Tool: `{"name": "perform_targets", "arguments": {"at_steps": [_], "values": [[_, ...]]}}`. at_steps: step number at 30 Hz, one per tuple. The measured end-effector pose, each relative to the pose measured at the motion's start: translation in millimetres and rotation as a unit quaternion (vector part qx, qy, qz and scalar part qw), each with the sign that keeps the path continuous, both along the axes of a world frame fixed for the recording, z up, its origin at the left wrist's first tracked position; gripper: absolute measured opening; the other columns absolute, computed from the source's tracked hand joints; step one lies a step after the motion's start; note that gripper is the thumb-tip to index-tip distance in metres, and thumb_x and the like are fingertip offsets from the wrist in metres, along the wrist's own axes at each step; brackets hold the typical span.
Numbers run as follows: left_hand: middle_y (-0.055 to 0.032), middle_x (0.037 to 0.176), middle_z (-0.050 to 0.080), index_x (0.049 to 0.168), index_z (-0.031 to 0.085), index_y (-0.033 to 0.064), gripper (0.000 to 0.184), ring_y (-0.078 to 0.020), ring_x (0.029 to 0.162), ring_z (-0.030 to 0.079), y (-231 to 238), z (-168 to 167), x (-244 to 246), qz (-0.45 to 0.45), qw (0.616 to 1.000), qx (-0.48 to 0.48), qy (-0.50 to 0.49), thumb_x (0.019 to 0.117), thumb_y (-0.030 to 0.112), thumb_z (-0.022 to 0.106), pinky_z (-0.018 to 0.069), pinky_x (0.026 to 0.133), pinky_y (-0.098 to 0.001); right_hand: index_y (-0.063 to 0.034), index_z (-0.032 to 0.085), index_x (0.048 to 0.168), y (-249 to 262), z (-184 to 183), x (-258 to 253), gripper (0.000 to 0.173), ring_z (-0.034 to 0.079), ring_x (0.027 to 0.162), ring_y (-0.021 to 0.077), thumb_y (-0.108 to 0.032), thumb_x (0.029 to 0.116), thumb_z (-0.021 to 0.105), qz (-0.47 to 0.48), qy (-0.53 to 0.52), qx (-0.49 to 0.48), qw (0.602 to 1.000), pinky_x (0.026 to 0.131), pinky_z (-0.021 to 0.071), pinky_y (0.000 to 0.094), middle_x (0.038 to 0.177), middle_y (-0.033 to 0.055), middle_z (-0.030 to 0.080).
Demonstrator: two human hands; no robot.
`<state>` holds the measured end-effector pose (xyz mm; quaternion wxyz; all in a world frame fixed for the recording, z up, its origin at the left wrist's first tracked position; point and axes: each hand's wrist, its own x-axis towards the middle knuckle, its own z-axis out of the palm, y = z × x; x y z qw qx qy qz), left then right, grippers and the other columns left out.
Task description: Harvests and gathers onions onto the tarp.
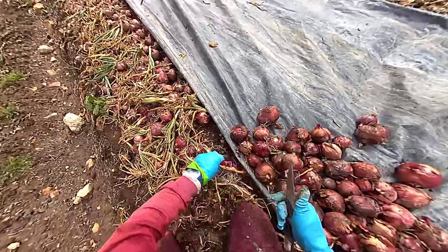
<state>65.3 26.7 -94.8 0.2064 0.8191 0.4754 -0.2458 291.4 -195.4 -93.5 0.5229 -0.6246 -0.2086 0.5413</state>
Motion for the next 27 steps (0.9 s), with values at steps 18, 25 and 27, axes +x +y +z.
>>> {"name": "perform_targets", "arguments": {"at_steps": [18,25,27], "values": [[-0.0208,0.118,0.072,0.136,0.062,0.0090,0.061,-0.0399,0.112,0.070,47,-95,-67,0.357,0.933,-0.045,-0.004,0.0864,0.039,0.081,0.0537,0.098,-0.0646,-0.0006,0.067,0.101,28,-47,1,0.087,0.056,0.039,0.0198,-0.056,0.1065,0.000,-0.028,0.090,-0.133,0.987,0.037,0.0526,0.0371,0.054,0.0084,0.059],[-0.0002,0.100,0.077,0.111,0.075,0.0196,0.055,-0.0162,0.096,0.073,9,34,-37,0.198,0.956,-0.070,-0.202,0.0718,0.054,0.091,0.0599,0.091,-0.0495,-0.0014,0.067,0.110,41,-39,-34,0.085,0.057,0.045,0.0197,-0.068,0.1033,0.014,0.105,0.155,-0.045,0.981,0.042,0.0546,0.0376,0.060,0.0069,0.058],[-0.0011,0.092,0.074,0.102,0.073,0.0175,0.061,-0.0189,0.090,0.072,-6,71,-27,0.078,0.979,-0.081,-0.173,0.0709,0.069,0.085,0.0594,0.085,-0.0511,-0.0048,0.067,0.108,49,-18,-48,0.080,0.059,0.047,0.0185,-0.079,0.0934,0.040,0.163,0.146,0.056,0.974,0.045,0.0565,0.0364,0.063,0.0052,0.060]]}}
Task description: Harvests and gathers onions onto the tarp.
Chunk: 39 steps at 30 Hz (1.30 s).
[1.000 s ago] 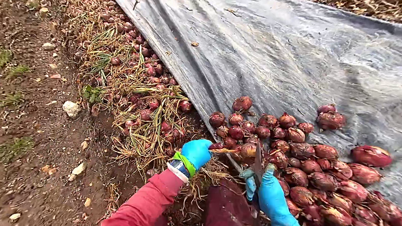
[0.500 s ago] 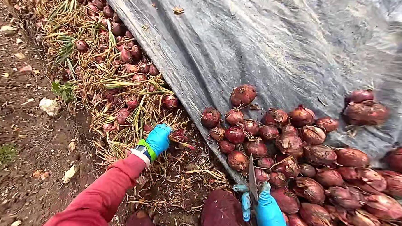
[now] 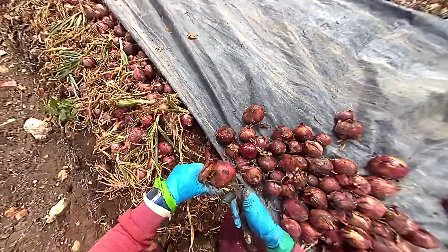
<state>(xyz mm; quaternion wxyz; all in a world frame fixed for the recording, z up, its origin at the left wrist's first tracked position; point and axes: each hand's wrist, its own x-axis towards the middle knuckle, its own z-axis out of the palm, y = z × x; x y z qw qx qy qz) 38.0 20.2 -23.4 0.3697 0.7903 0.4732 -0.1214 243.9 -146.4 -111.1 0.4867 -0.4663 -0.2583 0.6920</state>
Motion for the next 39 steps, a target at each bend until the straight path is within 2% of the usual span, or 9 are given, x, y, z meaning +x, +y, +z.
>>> {"name": "perform_targets", "arguments": {"at_steps": [5,15,17,20,24,31,34,36,39], "values": [[-0.0035,0.088,0.073,0.101,0.073,0.0170,0.055,-0.0230,0.087,0.071,-17,57,-10,-0.147,0.985,-0.033,0.089,0.0813,0.068,0.076,0.0583,0.080,-0.0550,-0.0120,0.067,0.081,2,42,-13,0.081,0.053,0.042,0.0153,-0.084,0.0926,0.031,0.041,-0.135,0.035,0.989,0.040,0.0492,0.0323,0.055,0.0021,0.055],[-0.0069,0.090,0.074,0.101,0.072,0.0149,0.045,-0.0250,0.089,0.072,-19,24,31,0.055,0.998,0.033,0.026,0.0847,0.057,0.079,0.0592,0.082,-0.0545,-0.0064,0.067,0.091,-19,24,27,0.084,0.052,0.039,0.0168,-0.074,0.1005,0.020,-0.033,-0.119,0.013,0.992,0.038,0.0498,0.0345,0.053,0.0035,0.052],[-0.0083,0.091,0.073,0.100,0.072,0.0129,0.040,-0.0275,0.091,0.072,-32,36,57,-0.070,0.995,-0.006,0.064,0.0904,0.052,0.071,0.0579,0.082,-0.0570,-0.0095,0.069,0.098,-17,11,35,0.085,0.056,0.046,0.0183,-0.083,0.0936,0.027,0.107,-0.181,-0.026,0.977,0.044,0.0518,0.0367,0.060,0.0042,0.057],[-0.0184,0.100,0.072,0.109,0.069,0.0072,0.030,-0.0403,0.099,0.070,-41,32,95,-0.220,0.967,-0.083,0.097,0.0965,0.034,0.064,0.0533,0.081,-0.0681,-0.0103,0.068,0.098,-8,4,45,0.056,0.063,0.057,0.0157,-0.061,0.0995,0.045,0.115,-0.220,-0.013,0.968,0.054,0.0566,0.0372,0.072,0.0032,0.065],[-0.0122,0.105,0.075,0.112,0.072,0.0167,0.024,-0.0354,0.101,0.072,66,-35,94,-0.078,0.975,0.021,0.207,0.0967,0.032,0.061,0.0564,0.083,-0.0645,-0.0068,0.067,0.088,-1,-18,58,0.088,0.053,0.040,0.0159,-0.071,0.1018,0.008,-0.136,-0.124,-0.033,0.982,0.038,0.0506,0.0349,0.052,0.0028,0.053],[-0.0152,0.112,0.073,0.111,0.075,0.0190,0.023,-0.0471,0.121,0.061,220,-135,76,-0.183,0.905,0.132,0.360,0.0882,0.019,0.074,0.0391,0.100,-0.0808,-0.0030,0.070,0.092,-21,-30,66,0.091,0.058,0.041,0.0161,-0.069,0.1020,0.009,-0.148,-0.029,-0.124,0.981,0.041,0.0540,0.0343,0.053,0.0055,0.059],[-0.0224,0.112,0.072,0.112,0.074,0.0055,0.022,-0.0466,0.112,0.065,212,-118,89,-0.224,0.902,0.126,0.348,0.0910,0.008,0.068,0.0456,0.101,-0.0679,-0.0022,0.070,0.093,-21,-43,67,0.090,0.058,0.041,0.0171,-0.066,0.1034,0.006,-0.161,-0.023,-0.149,0.975,0.041,0.0549,0.0350,0.052,0.0059,0.059],[-0.0270,0.142,0.057,0.136,0.060,-0.0028,0.033,-0.0453,0.134,0.054,205,-64,132,-0.185,0.864,-0.019,0.468,0.1059,0.009,0.052,0.0432,0.109,-0.0607,-0.0021,0.069,0.095,-19,-49,67,0.090,0.058,0.041,0.0172,-0.064,0.1036,0.004,-0.164,-0.027,-0.157,0.974,0.040,0.0547,0.0350,0.052,0.0057,0.058],[-0.0273,0.118,0.069,0.104,0.073,-0.0055,0.019,-0.0461,0.113,0.066,219,-92,99,-0.031,0.892,0.127,0.433,0.0948,0.009,0.066,0.0530,0.093,-0.0665,-0.0022,0.071,0.098,-8,-50,66,0.091,0.057,0.041,0.0174,-0.067,0.1032,0.007,-0.158,-0.038,-0.153,0.975,0.040,0.0542,0.0353,0.053,0.0064,0.058]]}}
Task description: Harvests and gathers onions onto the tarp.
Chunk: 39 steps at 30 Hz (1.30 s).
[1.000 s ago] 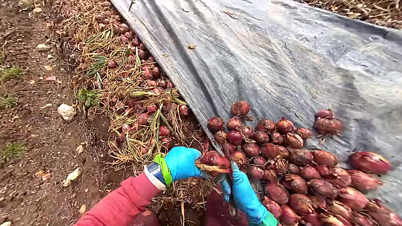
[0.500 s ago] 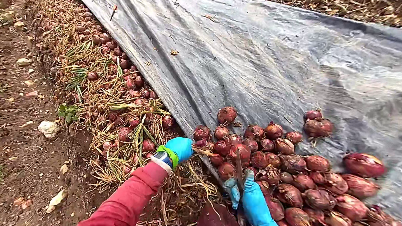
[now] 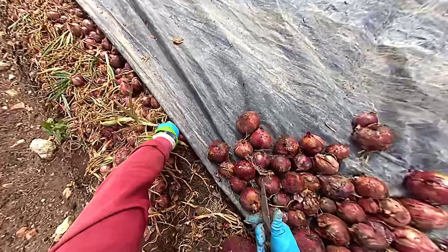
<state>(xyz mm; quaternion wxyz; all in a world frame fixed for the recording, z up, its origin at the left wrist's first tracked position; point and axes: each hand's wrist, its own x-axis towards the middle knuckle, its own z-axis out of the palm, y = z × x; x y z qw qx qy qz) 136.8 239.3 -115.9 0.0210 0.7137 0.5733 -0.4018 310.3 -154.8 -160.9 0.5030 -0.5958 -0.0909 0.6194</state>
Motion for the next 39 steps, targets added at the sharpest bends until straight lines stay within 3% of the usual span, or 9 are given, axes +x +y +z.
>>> {"name": "perform_targets", "arguments": {"at_steps": [4,8,13,17,22,28,30,34,39], "values": [[-0.0206,0.098,0.072,0.097,0.072,0.0040,0.020,-0.0429,0.092,0.070,12,24,-53,-0.067,0.997,-0.045,-0.005,0.0832,0.018,0.078,0.0550,0.075,-0.0679,-0.0014,0.071,0.102,8,11,-9,0.090,0.057,0.041,0.0191,-0.064,0.1047,0.006,0.022,-0.020,0.011,0.999,0.040,0.0543,0.0370,0.054,0.0077,0.058],[-0.0082,0.098,0.075,0.112,0.073,0.0177,0.058,-0.0303,0.096,0.072,-52,90,-97,-0.011,0.972,-0.041,-0.230,0.0731,0.058,0.088,0.0579,0.085,-0.0626,-0.0008,0.069,0.105,35,7,-52,0.092,0.055,0.042,0.0208,-0.065,0.1039,0.002,0.081,0.053,0.006,0.995,0.040,0.0531,0.0394,0.054,0.0088,0.056],[0.0019,0.090,0.075,0.101,0.074,0.0206,0.047,-0.0143,0.089,0.072,-184,131,-128,0.043,0.892,-0.143,-0.426,0.0762,0.059,0.085,0.0603,0.084,-0.0476,-0.0080,0.070,0.099,52,39,-105,0.080,0.060,0.047,0.0163,-0.084,0.0856,0.048,0.187,0.072,0.205,0.958,0.046,0.0558,0.0349,0.062,0.0032,0.061],[-0.0043,0.099,0.075,0.106,0.075,0.0112,0.050,-0.0146,0.098,0.072,-213,131,-153,0.061,0.837,-0.280,-0.467,0.0829,0.055,0.082,0.0585,0.092,-0.0453,-0.0150,0.068,0.093,56,78,-117,0.088,0.062,0.054,0.0108,-0.092,0.0836,0.026,0.245,-0.129,0.173,0.945,0.053,0.0568,0.0338,0.064,-0.0025,0.064],[-0.0064,0.092,0.074,0.101,0.074,0.0155,0.049,-0.0275,0.091,0.071,-166,132,-158,0.026,0.953,-0.121,-0.277,0.0803,0.059,0.081,0.0568,0.083,-0.0583,-0.0127,0.067,0.087,81,64,-100,0.074,0.047,0.042,0.0139,-0.076,0.0985,0.031,0.290,-0.060,0.132,0.946,0.041,0.0455,0.0326,0.055,0.0003,0.050],[-0.0021,0.091,0.075,0.099,0.075,0.0195,0.036,-0.0201,0.091,0.072,-169,112,-105,0.073,0.912,-0.149,-0.375,0.0874,0.054,0.073,0.0585,0.084,-0.0536,-0.0114,0.070,0.099,104,30,-81,0.075,0.055,0.049,0.0165,-0.074,0.0990,0.030,0.407,-0.085,0.076,0.906,0.048,0.0509,0.0355,0.063,0.0029,0.058],[-0.0087,0.100,0.075,0.108,0.074,0.0159,0.040,-0.0282,0.100,0.071,-174,111,-79,0.026,0.910,-0.223,-0.348,0.0931,0.052,0.067,0.0560,0.087,-0.0602,-0.0103,0.064,0.093,113,32,-74,0.042,0.053,0.047,0.0160,-0.047,0.1037,0.047,0.390,-0.062,0.084,0.915,0.045,0.0486,0.0332,0.062,0.0031,0.056],[-0.0072,0.102,0.076,0.111,0.075,0.0213,0.027,-0.0293,0.100,0.072,-139,108,-82,0.049,0.940,-0.123,-0.315,0.0953,0.042,0.068,0.0563,0.085,-0.0608,-0.0108,0.064,0.085,129,52,-62,0.073,0.052,0.042,0.0160,-0.069,0.1022,0.023,0.279,-0.106,0.120,0.947,0.042,0.0483,0.0331,0.056,0.0032,0.053],[-0.0070,0.091,0.076,0.099,0.077,0.0195,0.024,-0.0270,0.091,0.073,-123,130,-257,0.193,0.896,0.128,-0.380,0.0920,0.042,0.077,0.0566,0.082,-0.0625,-0.0075,0.066,0.102,122,77,-52,0.088,0.056,0.044,0.0204,-0.068,0.1021,0.003,0.092,-0.100,0.144,0.980,0.043,0.0546,0.0395,0.059,0.0076,0.058]]}}
